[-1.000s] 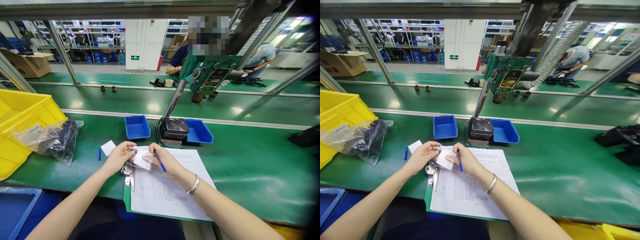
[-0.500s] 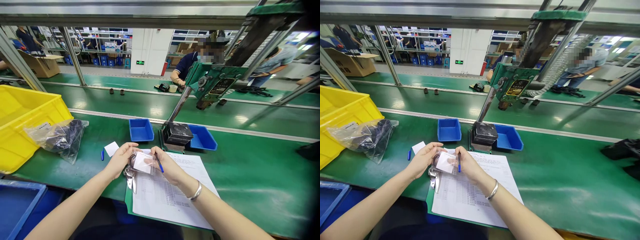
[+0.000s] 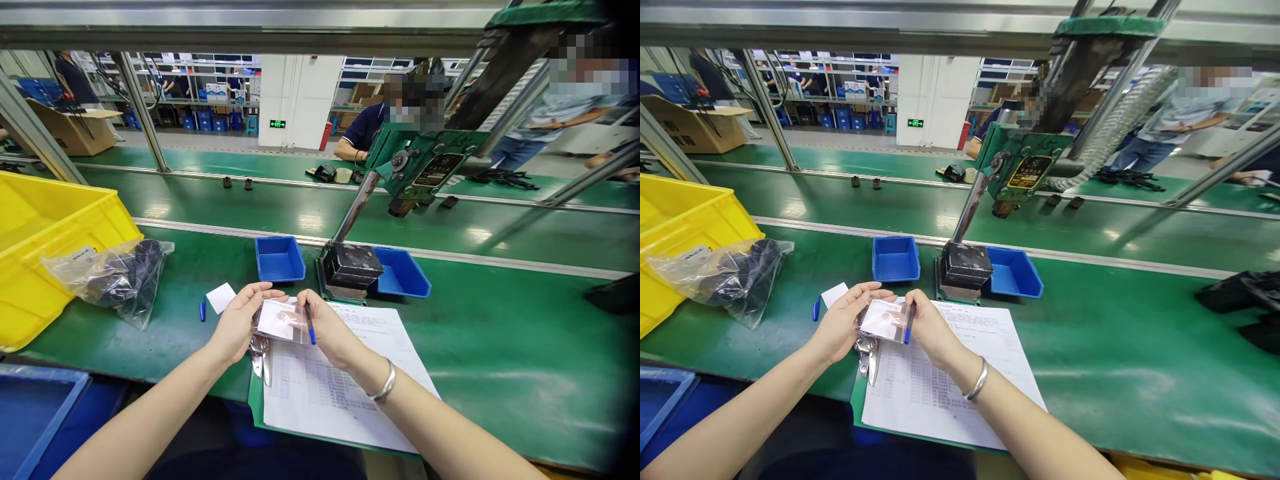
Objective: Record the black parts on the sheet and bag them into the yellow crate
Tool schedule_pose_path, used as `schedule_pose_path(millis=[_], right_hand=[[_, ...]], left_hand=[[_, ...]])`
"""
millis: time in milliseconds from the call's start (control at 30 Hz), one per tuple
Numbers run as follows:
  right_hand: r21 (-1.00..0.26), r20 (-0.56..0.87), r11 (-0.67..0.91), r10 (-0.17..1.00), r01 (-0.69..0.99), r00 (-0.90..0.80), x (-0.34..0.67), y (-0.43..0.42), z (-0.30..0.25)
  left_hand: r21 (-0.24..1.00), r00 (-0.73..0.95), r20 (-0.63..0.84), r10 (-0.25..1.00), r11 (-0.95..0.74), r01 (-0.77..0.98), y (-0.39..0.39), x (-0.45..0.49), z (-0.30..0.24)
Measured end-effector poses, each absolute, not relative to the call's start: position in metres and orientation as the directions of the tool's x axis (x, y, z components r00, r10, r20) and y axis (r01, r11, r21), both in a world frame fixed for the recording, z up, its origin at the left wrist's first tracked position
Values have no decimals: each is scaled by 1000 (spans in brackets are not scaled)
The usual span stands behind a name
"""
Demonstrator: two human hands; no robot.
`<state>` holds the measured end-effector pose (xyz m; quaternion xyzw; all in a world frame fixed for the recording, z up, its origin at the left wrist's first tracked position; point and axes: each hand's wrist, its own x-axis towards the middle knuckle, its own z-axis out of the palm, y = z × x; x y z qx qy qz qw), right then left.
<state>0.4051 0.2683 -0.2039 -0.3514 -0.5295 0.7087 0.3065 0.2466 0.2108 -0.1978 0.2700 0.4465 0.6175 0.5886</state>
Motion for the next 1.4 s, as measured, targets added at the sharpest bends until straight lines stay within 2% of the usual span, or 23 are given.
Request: schedule_pose_path(millis=[67,200,533,633,733,933,1000,1133,1233,1400], right_hand=[[-951,-186,-296,781,-91,-596,407,267,-202],[-955,-174,-279,798,-98,-577,409,265,-202],[-940,-145,-295,803,-173,-578,400,260,-199],[-947,-146,-279,818,-162,-557,399,259,-199],[-927,-190,-330,824,-180,-534,401,262,-200],[-861,-265,-451,791,-233,-551,413,266,-197],[-901,-230,-388,806,-193,-546,414,265,-198],[-982,-74,-148,875,-120,-478,412,263,-203],[-996,30,-7,901,-84,-432,411,267,-203],[-986,147,168,845,-5,-515,415,271,-194]], left_hand=[[852,-161,-190,969,81,-517,210,247,-198],[852,-180,-157,971,41,-522,211,251,-199],[950,-196,37,980,-95,-298,210,260,-206],[952,-167,35,985,-84,-294,209,259,-207],[945,-147,15,989,-63,-322,208,255,-207],[937,-292,-1,956,-101,-334,210,249,-205],[933,-325,5,946,-121,-338,210,249,-205],[943,-319,21,948,-124,-308,210,248,-206],[977,-275,0,961,-59,-207,211,242,-204],[999,-145,-36,989,42,34,212,235,-187]])
